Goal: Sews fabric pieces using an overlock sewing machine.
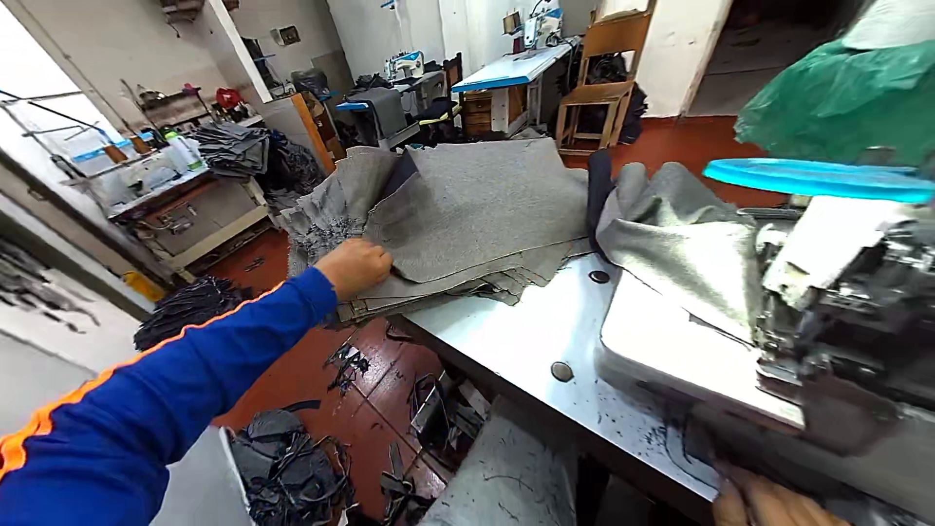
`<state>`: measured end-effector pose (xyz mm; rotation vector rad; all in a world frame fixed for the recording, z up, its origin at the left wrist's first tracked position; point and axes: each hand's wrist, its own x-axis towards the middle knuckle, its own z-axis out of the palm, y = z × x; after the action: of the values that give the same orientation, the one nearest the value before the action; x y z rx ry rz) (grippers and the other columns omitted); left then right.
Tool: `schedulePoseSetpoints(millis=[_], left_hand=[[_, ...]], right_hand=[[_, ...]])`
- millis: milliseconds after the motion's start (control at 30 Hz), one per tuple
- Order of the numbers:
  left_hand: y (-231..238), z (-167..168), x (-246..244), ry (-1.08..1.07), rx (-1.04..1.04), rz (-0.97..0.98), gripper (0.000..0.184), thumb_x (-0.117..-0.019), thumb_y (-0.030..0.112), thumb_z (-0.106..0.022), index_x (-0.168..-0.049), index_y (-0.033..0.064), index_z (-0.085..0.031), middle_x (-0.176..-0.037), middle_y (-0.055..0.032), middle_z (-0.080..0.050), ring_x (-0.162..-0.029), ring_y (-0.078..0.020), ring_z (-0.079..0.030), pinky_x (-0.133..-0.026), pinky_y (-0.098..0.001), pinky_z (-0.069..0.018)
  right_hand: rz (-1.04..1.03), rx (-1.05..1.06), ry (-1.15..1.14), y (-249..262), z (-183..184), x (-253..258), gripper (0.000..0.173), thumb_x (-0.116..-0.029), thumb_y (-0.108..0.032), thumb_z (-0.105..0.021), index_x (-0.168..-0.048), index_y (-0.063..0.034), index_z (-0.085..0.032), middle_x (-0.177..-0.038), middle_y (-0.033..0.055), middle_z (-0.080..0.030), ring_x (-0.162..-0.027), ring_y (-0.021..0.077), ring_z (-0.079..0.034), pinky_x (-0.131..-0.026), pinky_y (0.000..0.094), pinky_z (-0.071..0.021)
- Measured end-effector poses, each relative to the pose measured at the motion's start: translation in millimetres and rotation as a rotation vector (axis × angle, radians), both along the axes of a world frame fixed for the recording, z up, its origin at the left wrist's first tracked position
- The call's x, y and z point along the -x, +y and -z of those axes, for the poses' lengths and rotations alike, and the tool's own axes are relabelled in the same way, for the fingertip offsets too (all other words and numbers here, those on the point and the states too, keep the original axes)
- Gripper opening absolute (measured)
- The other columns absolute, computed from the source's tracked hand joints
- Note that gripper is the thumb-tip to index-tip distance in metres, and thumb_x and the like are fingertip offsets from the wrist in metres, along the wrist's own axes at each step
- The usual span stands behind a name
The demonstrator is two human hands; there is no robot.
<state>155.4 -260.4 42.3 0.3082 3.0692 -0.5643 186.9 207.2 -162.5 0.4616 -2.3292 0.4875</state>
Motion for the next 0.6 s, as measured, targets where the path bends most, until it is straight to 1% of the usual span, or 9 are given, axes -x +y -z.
schedulePoseSetpoints(millis=[133,200,267,333,400,433,500,533,600], left_hand=[[58.3,-54.2,10.7,0.175,-0.273,-0.079,0.023,-0.102,0.013,-0.057,-0.093,-0.0046,-0.068,-0.083,-0.0231,-0.068,-0.082,-0.0426,-0.069,-0.074,-0.0637,-0.0522],[118.5,-70.8,-14.7,0.213,-0.451,0.007,0.021,-0.0986,0.013,-0.061,-0.082,0.0011,-0.066,-0.067,-0.0121,-0.061,-0.064,-0.0281,-0.062,-0.059,-0.0504,-0.0501],[183.0,-59.5,-36.9,0.119,-0.622,0.139,0.022,-0.0973,0.017,-0.063,-0.077,0.0086,-0.063,-0.06,-0.0007,-0.054,-0.052,-0.0126,-0.053,-0.049,-0.0341,-0.0451],[238.0,-33.9,-36.8,0.044,-0.768,0.283,0.024,-0.0983,0.018,-0.061,-0.077,0.0081,-0.063,-0.059,0.0005,-0.053,-0.051,-0.0099,-0.052,-0.047,-0.0299,-0.0434],[274.2,-9.3,-17.0,-0.031,-0.809,0.4,0.029,-0.1038,0.019,-0.056,-0.084,0.0033,-0.069,-0.072,-0.0058,-0.065,-0.065,-0.0163,-0.063,-0.059,-0.0367,-0.0516],[284.0,0.5,-5.2,-0.115,-0.79,0.448,0.031,-0.1069,0.02,-0.052,-0.094,0.001,-0.073,-0.091,-0.0103,-0.073,-0.085,-0.0205,-0.07,-0.076,-0.0409,-0.0563],[289.0,12.3,16.8,-0.277,-0.72,0.564,0.031,-0.1083,0.015,-0.048,-0.119,0.0004,-0.073,-0.125,-0.0156,-0.071,-0.122,-0.0269,-0.066,-0.106,-0.0455,-0.0495],[285.5,13.5,26.2,-0.324,-0.674,0.638,0.031,-0.1074,0.011,-0.048,-0.127,0.0022,-0.07,-0.133,-0.0157,-0.068,-0.129,-0.028,-0.062,-0.111,-0.0459,-0.0459],[271.4,12.0,41.8,-0.399,-0.593,0.759,0.036,-0.107,0.01,-0.049,-0.14,0.007,-0.063,-0.146,-0.0129,-0.06,-0.14,-0.0263,-0.053,-0.117,-0.0438,-0.04]], right_hand=[[-0.258,0.274,-0.177,22.3,-5.3,-21.9,0.031,-0.1021,-0.021,-0.054,-0.102,0.0036,-0.072,-0.112,0.027,-0.071,-0.116,0.043,-0.064,-0.109,0.0496,-0.0434],[-0.421,0.413,-0.3,16.6,-20.5,-35.7,0.038,-0.0975,-0.028,-0.065,-0.111,0.0073,-0.07,-0.118,0.0292,-0.068,-0.122,0.0403,-0.061,-0.111,0.0481,-0.0422],[-0.618,0.592,-0.482,-9.1,-41.6,-45.3,0.072,-0.0896,-0.038,-0.074,-0.132,0.0164,-0.055,-0.134,0.03,-0.061,-0.131,0.0307,-0.058,-0.112,0.0427,-0.0445],[-0.775,0.856,-0.642,-48.4,-50.5,-44.1,0.112,-0.0806,-0.055,-0.078,-0.15,0.0183,-0.029,-0.15,0.0226,-0.05,-0.138,0.0178,-0.052,-0.112,0.0345,-0.0464],[-0.77,1.245,-0.747,-84.6,-60.2,-37.6,0.105,-0.083,-0.049,-0.077,-0.149,0.0148,-0.026,-0.142,0.0108,-0.056,-0.127,0.0077,-0.058,-0.104,0.0283,-0.0524],[-0.684,1.412,-0.802,-95.9,-69.8,-32.3,0.078,-0.0932,-0.04,-0.067,-0.14,0.011,-0.034,-0.125,0.0048,-0.06,-0.112,0.0041,-0.062,-0.095,0.0261,-0.0545],[-0.385,1.631,-0.881,-109.3,-91.8,-20.2,0.032,-0.1079,-0.022,-0.042,-0.121,0.0052,-0.05,-0.097,0.0038,-0.063,-0.09,0.0066,-0.063,-0.08,0.0284,-0.055],[-0.25,1.639,-0.872,-114.7,-97.8,-15.8,0.025,-0.1085,-0.016,-0.042,-0.115,0.0045,-0.055,-0.091,0.0039,-0.062,-0.083,0.0065,-0.062,-0.075,0.0273,-0.0538],[-0.153,1.548,-0.877,-125.5,-92.4,-14.9,0.025,-0.103,-0.008,-0.055,-0.121,0.0086,-0.056,-0.101,0.0104,-0.065,-0.093,0.0088,-0.063,-0.083,0.0272,-0.0537]])
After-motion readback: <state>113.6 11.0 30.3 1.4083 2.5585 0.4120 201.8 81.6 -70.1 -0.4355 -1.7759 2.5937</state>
